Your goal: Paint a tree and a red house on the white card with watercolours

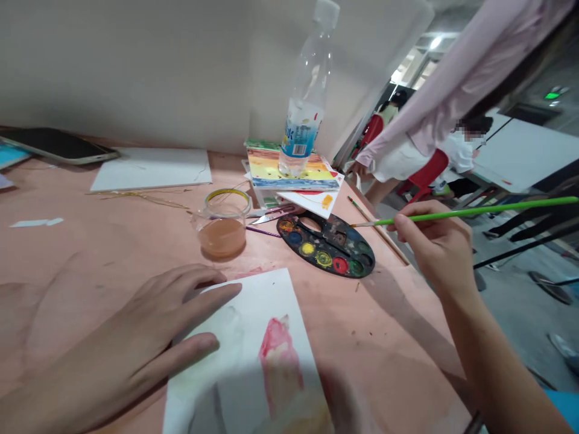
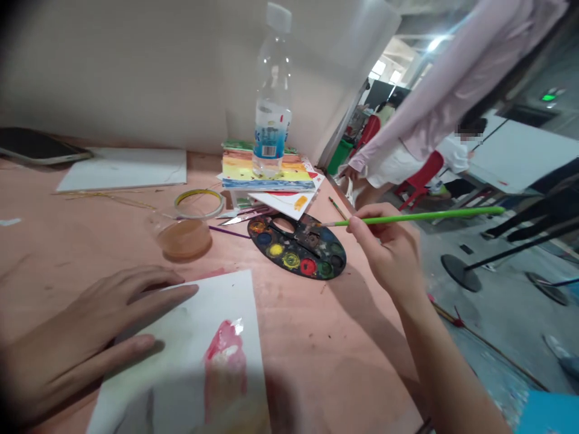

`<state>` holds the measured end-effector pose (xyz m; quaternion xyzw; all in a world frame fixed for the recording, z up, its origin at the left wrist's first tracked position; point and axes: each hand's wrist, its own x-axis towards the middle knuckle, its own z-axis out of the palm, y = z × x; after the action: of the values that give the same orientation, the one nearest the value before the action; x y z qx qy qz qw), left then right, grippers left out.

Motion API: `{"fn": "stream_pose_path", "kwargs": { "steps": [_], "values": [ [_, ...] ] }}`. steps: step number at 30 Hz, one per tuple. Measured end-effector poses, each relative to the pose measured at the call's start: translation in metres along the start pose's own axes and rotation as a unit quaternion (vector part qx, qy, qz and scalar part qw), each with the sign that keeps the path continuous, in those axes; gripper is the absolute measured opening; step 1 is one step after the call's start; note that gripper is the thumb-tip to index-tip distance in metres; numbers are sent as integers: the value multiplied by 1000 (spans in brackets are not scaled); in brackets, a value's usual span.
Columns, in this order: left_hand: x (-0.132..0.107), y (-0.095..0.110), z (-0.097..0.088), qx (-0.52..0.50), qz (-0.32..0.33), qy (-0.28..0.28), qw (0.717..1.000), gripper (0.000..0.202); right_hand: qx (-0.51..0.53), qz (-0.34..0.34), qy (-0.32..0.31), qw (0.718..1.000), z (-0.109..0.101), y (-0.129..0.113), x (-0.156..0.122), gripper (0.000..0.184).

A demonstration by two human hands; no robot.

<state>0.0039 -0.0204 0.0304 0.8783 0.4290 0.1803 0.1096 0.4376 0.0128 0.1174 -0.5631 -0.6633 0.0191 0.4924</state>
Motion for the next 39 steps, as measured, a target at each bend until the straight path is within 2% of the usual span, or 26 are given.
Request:
{"fn": "stream_pose_path", "kwargs": {
  "steps": [5,9,11,14,16,20,23,25,30,34,39],
  "values": [
    [-1,16,-1,-47,-41,41,997,46,24,33,-58,997,9,-9,1,10],
    [-3,8,1,-35,-17,34,999,46,14,21,-108,994,10,-21,-4,14],
    [-5,-2,2,-25,21,23,999,51,4,9,-112,994,10,-24,-7,14],
    [-6,-9,3,-4,44,22,999,60,-7,-4,-114,993,12,-24,-11,13],
    [-7,-6,4,1,35,26,999,59,-13,-9,-120,993,13,-23,-11,14],
    [-8,8,6,-15,-29,48,998,52,-19,-21,-145,989,12,-24,-8,14],
    [-8,8,7,-24,-8,40,999,54,-21,-25,-157,987,13,-25,-8,14],
    [-8,4,6,-23,-4,40,999,56,-20,-24,-153,988,14,-25,-10,15],
    [-6,-9,6,-1,54,18,998,67,-22,-19,-137,990,14,-24,-15,14],
    [-5,-5,6,-14,53,22,998,68,-26,-15,-139,990,14,-26,-13,13],
    [-7,1,6,-28,8,35,999,56,-23,-11,-151,988,14,-28,-11,14]
  ]
}}
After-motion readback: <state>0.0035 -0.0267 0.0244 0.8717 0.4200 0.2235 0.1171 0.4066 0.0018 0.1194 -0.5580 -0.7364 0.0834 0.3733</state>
